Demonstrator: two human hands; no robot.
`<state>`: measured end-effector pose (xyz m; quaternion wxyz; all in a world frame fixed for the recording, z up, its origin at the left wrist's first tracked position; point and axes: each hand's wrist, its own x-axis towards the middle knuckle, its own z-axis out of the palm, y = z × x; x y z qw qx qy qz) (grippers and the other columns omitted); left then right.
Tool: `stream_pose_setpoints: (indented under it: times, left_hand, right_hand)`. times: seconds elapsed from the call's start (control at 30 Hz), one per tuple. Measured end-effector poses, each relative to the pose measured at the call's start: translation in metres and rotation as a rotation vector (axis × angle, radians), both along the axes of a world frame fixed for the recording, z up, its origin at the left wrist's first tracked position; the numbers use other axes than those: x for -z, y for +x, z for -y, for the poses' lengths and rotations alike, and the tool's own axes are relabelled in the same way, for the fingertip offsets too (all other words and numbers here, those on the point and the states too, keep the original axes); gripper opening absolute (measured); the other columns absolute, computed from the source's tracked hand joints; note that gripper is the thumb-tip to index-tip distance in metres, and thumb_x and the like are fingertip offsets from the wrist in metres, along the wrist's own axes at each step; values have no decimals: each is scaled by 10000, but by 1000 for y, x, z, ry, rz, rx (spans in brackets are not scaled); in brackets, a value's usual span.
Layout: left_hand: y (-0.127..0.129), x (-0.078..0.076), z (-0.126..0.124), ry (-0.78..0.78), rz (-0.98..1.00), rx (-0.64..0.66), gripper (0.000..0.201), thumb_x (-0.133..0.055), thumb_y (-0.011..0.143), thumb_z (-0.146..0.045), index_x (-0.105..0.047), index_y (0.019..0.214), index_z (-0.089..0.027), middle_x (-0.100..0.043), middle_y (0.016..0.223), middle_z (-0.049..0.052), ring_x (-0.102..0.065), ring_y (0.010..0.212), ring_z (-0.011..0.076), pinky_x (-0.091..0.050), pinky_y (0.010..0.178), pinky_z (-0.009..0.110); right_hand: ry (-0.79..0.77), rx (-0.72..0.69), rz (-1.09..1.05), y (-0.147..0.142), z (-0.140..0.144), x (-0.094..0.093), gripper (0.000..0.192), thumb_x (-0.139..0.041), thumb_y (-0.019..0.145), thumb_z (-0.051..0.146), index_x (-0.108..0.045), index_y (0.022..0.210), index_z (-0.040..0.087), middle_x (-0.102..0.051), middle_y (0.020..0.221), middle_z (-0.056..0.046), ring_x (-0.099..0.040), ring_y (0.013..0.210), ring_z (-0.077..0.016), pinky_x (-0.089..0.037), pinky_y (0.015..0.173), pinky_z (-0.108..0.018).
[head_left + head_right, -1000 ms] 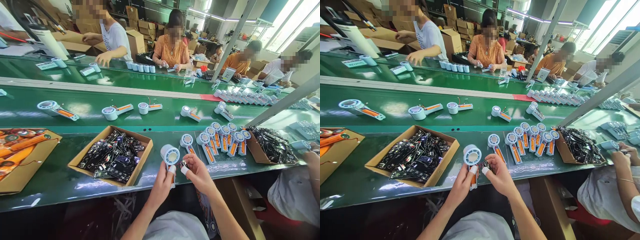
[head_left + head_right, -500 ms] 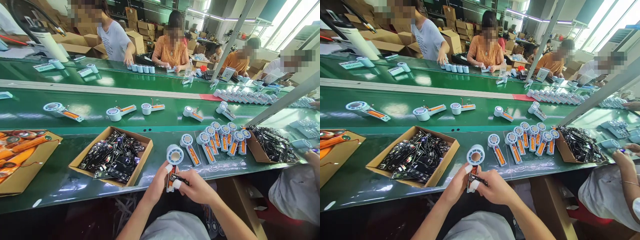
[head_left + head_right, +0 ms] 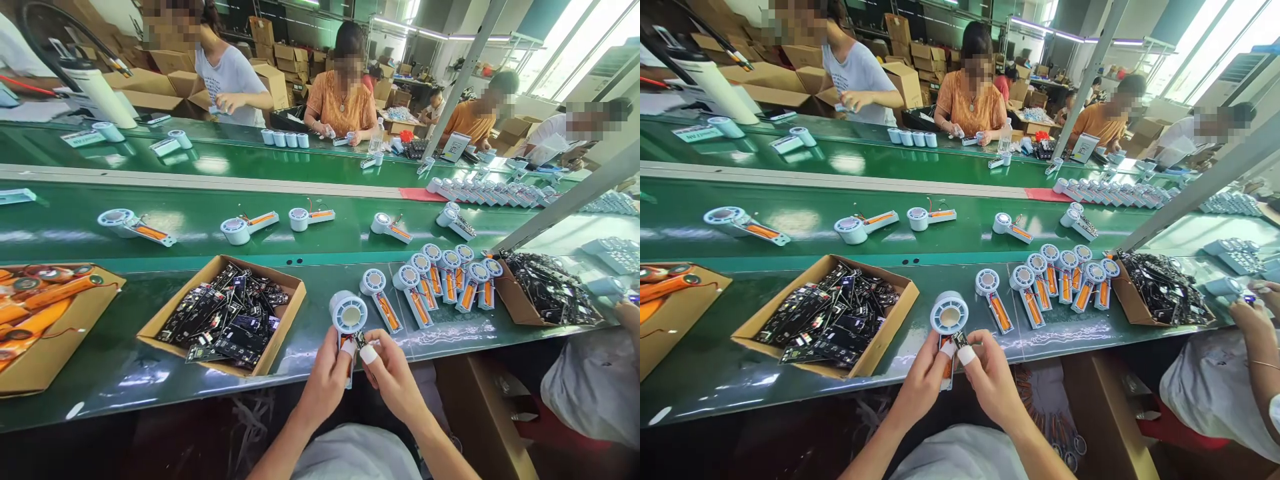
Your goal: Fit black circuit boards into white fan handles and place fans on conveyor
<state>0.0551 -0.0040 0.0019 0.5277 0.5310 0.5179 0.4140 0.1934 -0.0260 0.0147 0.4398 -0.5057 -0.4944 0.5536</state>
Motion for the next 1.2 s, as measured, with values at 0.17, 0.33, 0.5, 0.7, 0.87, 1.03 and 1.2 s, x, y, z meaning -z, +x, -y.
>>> stream_pose_setpoints:
  times: [0.17, 0.33, 0.5, 0.7, 0.87, 1.03, 1.2]
  left_hand:
    - [0, 3, -7, -11, -84, -66, 247, -396, 919, -312, -622, 963, -226, -695, 876, 44, -643, 811, 200, -530, 800, 303]
    - [0, 0, -9, -86, 50, 14, 266, -414, 921, -299, -580, 1115, -223, -680, 1081, 53, -634, 1007, 198, -495, 928, 306]
    - [8, 6, -5, -88, 80, -66, 320, -369, 959, -329, -480, 1227, -194, -584, 1291, 107, -534, 1240, 218, -418, 1055, 346]
    - [15, 17, -8, -101, 73, -83, 366, -360, 979, -390, -439, 1276, -190, -569, 1336, 136, -505, 1309, 233, -403, 1089, 389]
    - [14, 20, -11, -125, 75, -104, 364, -387, 967, -391, -470, 1267, -201, -596, 1336, 123, -511, 1321, 229, -408, 1096, 391]
    - [11, 23, -16, -121, 111, -87, 356, -408, 954, -402, -542, 1226, -216, -634, 1311, 97, -533, 1306, 223, -401, 1106, 380]
    - [12, 19, -22, -246, 203, -135, 401, -483, 907, -483, -589, 1158, -188, -688, 1222, 113, -595, 1227, 257, -445, 1046, 380]
  right_hand:
    - [220, 119, 303, -4, 16, 10, 370, -526, 980, 327, -551, 1333, 217, -704, 1064, -97, -667, 932, -210, -546, 841, -330]
    - [409, 239, 593, -12, 14, 25, 448, -429, 989, 199, -534, 1425, 205, -705, 1163, -144, -696, 1014, -250, -579, 847, -363]
    - [539, 239, 828, -23, 10, 30, 525, -360, 1008, 190, -395, 1531, 200, -708, 937, -120, -700, 751, -230, -588, 629, -328]
    - [570, 139, 925, -25, 3, 37, 583, -305, 1005, 156, -253, 1585, 183, -694, 910, -108, -688, 704, -217, -570, 575, -298]
    - [540, -13, 1044, -17, 0, 30, 623, -324, 972, 123, -229, 1587, 154, -703, 925, -109, -695, 701, -214, -544, 549, -274]
    - [412, -232, 1291, -9, -5, 5, 658, -479, 935, 139, -290, 1565, 152, -728, 875, -91, -708, 677, -205, -532, 579, -246]
    - [424, -263, 1457, -17, -11, 9, 717, -511, 893, 103, -262, 1564, 143, -721, 1072, -164, -725, 777, -230, -564, 646, -274]
